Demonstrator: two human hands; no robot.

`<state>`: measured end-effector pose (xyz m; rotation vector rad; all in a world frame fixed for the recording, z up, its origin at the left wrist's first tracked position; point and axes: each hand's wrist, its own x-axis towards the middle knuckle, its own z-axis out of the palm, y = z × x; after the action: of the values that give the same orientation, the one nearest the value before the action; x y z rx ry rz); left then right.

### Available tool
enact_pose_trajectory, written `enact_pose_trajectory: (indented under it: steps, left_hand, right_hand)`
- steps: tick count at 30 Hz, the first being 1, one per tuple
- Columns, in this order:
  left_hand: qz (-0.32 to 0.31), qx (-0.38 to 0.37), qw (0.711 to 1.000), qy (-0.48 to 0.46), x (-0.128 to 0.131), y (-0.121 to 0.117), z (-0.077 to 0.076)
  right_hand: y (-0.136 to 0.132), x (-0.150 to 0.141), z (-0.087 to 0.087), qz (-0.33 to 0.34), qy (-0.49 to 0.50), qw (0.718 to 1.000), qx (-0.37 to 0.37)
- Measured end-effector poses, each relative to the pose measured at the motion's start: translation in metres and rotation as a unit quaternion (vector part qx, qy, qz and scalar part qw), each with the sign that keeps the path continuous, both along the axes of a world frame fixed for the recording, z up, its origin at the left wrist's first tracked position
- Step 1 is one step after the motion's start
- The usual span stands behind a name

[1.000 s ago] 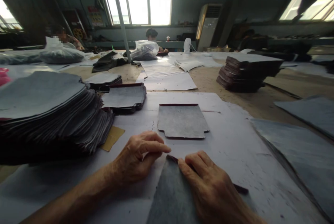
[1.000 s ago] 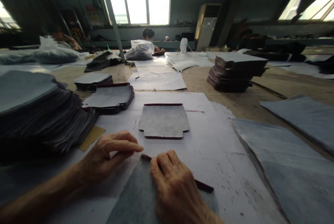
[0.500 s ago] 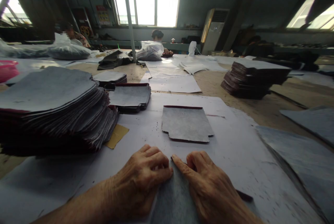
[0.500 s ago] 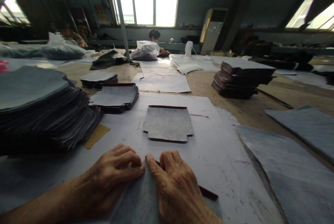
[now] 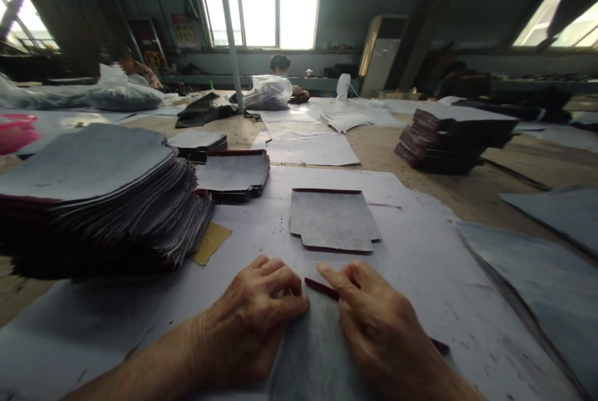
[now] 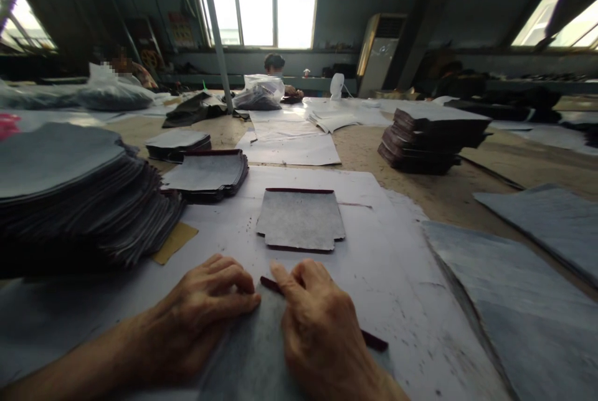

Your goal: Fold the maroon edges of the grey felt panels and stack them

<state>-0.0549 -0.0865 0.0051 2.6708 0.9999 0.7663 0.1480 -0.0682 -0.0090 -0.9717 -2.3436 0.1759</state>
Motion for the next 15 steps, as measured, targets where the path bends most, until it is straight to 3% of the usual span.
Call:
enact_pose_trajectory:
  steps: [4,12,15]
  left_hand:
    - [-0.004,-0.008,1.000,-0.006,-0.0006,0.0003,0.0002]
    - [0.022,-0.006,0.996,-0.090,-0.0070,0.0036,-0.0032]
    - [0.040,-0.008,0.997,-0.062,-0.0064,0.0040,-0.0023]
  right_hand:
    - [-0.0020,0.0093,0.0033,-0.049,0.076,0.994,0.066]
    - [-0.0058,0.0075,-0.0007,-0.030,-0.043,0.997,0.052]
    - [-0.0101,0.0044,0.0003,-0.012,-0.109,0.993,0.051]
